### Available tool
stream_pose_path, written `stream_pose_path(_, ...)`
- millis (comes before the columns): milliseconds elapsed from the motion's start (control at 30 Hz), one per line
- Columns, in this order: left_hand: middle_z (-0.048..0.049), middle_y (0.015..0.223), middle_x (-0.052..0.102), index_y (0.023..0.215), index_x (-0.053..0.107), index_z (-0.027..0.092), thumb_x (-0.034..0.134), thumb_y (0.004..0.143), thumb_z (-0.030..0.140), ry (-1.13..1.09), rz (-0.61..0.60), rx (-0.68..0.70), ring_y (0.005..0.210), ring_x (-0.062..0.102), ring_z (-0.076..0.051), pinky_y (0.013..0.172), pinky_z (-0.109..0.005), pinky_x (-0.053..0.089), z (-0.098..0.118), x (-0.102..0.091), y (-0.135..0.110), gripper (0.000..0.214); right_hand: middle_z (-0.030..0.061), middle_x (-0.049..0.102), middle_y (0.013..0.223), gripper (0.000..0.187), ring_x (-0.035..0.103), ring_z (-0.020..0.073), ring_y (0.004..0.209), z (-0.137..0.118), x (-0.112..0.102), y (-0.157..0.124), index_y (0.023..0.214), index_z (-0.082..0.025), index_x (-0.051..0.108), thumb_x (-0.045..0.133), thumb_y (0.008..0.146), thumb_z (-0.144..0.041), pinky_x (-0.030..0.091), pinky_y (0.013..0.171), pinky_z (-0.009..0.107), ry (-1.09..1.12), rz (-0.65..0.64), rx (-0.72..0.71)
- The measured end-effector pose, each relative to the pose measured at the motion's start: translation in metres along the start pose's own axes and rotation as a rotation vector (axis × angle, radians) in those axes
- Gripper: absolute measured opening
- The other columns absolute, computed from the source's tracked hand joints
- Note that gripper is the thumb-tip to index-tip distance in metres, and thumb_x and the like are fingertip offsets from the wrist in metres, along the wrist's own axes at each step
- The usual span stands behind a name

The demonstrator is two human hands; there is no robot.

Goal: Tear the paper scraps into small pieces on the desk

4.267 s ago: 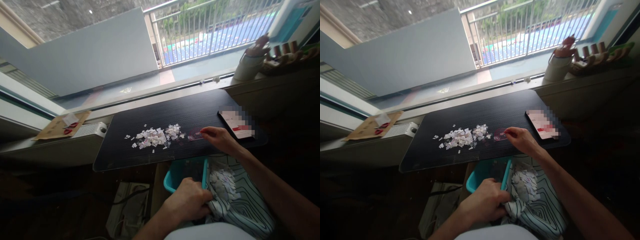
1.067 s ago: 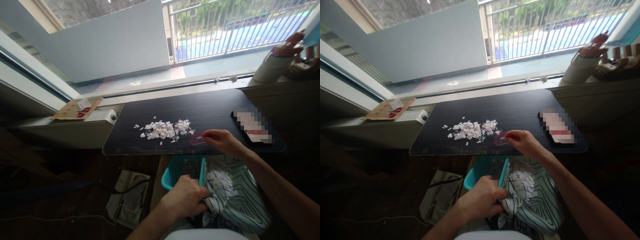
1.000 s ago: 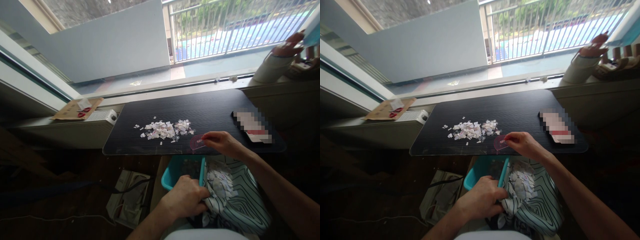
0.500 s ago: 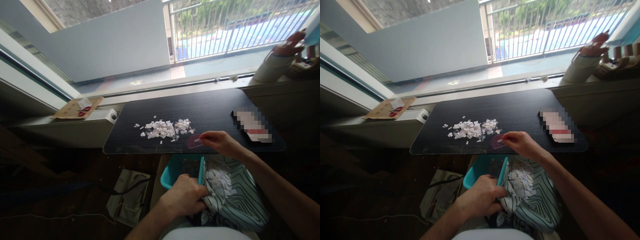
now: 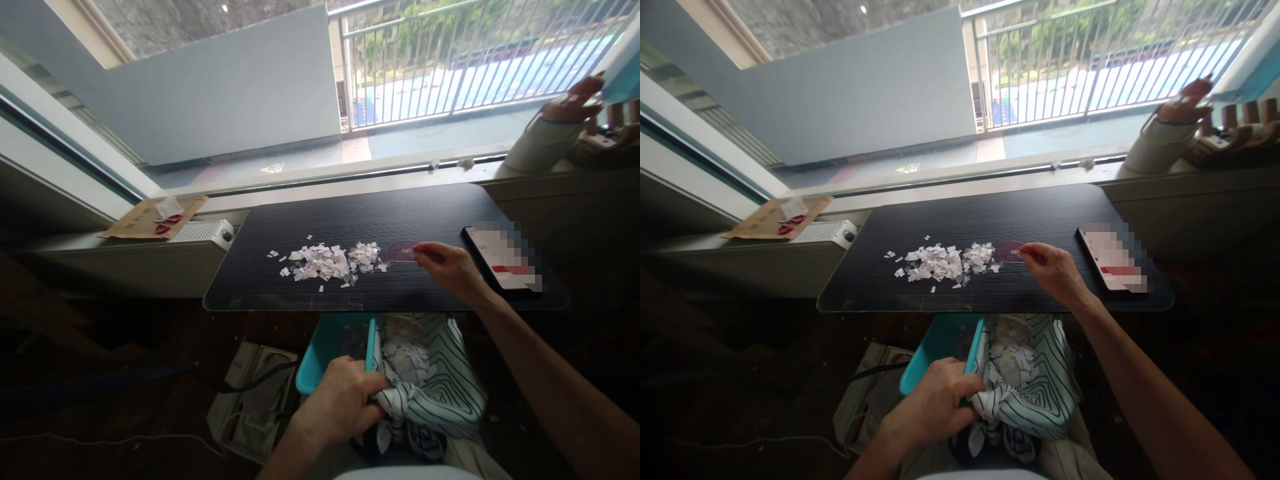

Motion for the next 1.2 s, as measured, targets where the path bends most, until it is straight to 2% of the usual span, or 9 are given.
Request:
stream_pose_path(200,0.0019,0.068,0.058,0.073,0.058,0.021,0.056,0.077,0.024,-0.008,0.005,-0.073,0.071,0.053,-0.016,0.067,-0.026,0.033,-0.014,0.001,-0.012,0.005,0.0017,0.072,0.082,0.022,0.066,0.0167,0.073,-0.005,0.019,0.0,0.089,-0.021,0.069,0.057,0.076,-0.035,0.05,0.069,0.026,0.022,-0.167,-0.009)
stream_pose_path(467,0.0018,0.07,0.059,0.076,0.06,0.022,0.057,0.078,0.027,-0.035,-0.017,-0.072,0.071,0.054,-0.016,0.069,-0.027,0.034,-0.018,0.008,-0.012,0.005,0.0025,0.071,0.076,0.024,0.065,0.0174,0.068,0.003,0.001,0.001,0.089,-0.02,0.07,0.058,0.074,-0.036,0.049,0.064,0.028,-0.068,-0.043,0.068)
stream_pose_path(633,0.0026,0.07,0.059,0.077,0.06,0.023,0.059,0.078,0.027,-0.044,-0.01,-0.066,0.072,0.055,-0.016,0.07,-0.027,0.034,-0.018,0.008,-0.011,0.004,0.0028,0.071,0.078,0.024,0.065,0.0167,0.07,0.003,0.005,0.0,0.089,-0.019,0.069,0.057,0.074,-0.034,0.049,0.066,0.027,0.022,-0.119,0.064)
stream_pose_path(800,0.0025,0.069,0.059,0.075,0.059,0.022,0.058,0.078,0.026,-0.038,-0.009,-0.076,0.072,0.055,-0.016,0.069,-0.027,0.034,-0.019,0.008,-0.012,0.005,0.0029,0.071,0.079,0.024,0.064,0.0172,0.07,0.003,0.0,-0.001,0.087,-0.02,0.07,0.058,0.073,-0.035,0.049,0.066,0.028,-0.058,-0.045,0.065)
stream_pose_path(933,0.0021,0.069,0.059,0.075,0.059,0.022,0.058,0.077,0.025,-0.034,-0.016,-0.079,0.071,0.055,-0.016,0.067,-0.027,0.034,-0.021,0.01,-0.012,0.004,0.0025,0.071,0.076,0.024,0.064,0.0166,0.067,0.002,-0.001,-0.002,0.087,-0.02,0.07,0.057,0.073,-0.035,0.048,0.064,0.027,-0.059,-0.071,0.081)
stream_pose_path(1100,0.0014,0.071,0.06,0.077,0.06,0.022,0.056,0.077,0.024,-0.033,-0.022,-0.077,0.071,0.054,-0.017,0.068,-0.027,0.034,-0.02,0.01,-0.012,0.005,0.0026,0.071,0.079,0.023,0.064,0.0169,0.072,0.002,-0.007,-0.002,0.087,-0.02,0.07,0.057,0.073,-0.034,0.048,0.068,0.028,-0.089,-0.014,0.092)
stream_pose_path(1200,0.0011,0.07,0.059,0.075,0.06,0.022,0.055,0.077,0.024,-0.018,-0.027,-0.081,0.072,0.054,-0.017,0.068,-0.027,0.034,-0.019,0.009,-0.011,0.006,0.0025,0.071,0.08,0.023,0.064,0.0167,0.071,0.0,-0.004,-0.004,0.088,-0.02,0.069,0.057,0.074,-0.034,0.048,0.067,0.027,-0.064,-0.049,0.082)
Point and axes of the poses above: each hand's wrist, its own y-axis towards the middle knuckle, its own x-axis out of the palm, z = x × y, the point moved 5 cm from there along y, towards the middle knuckle
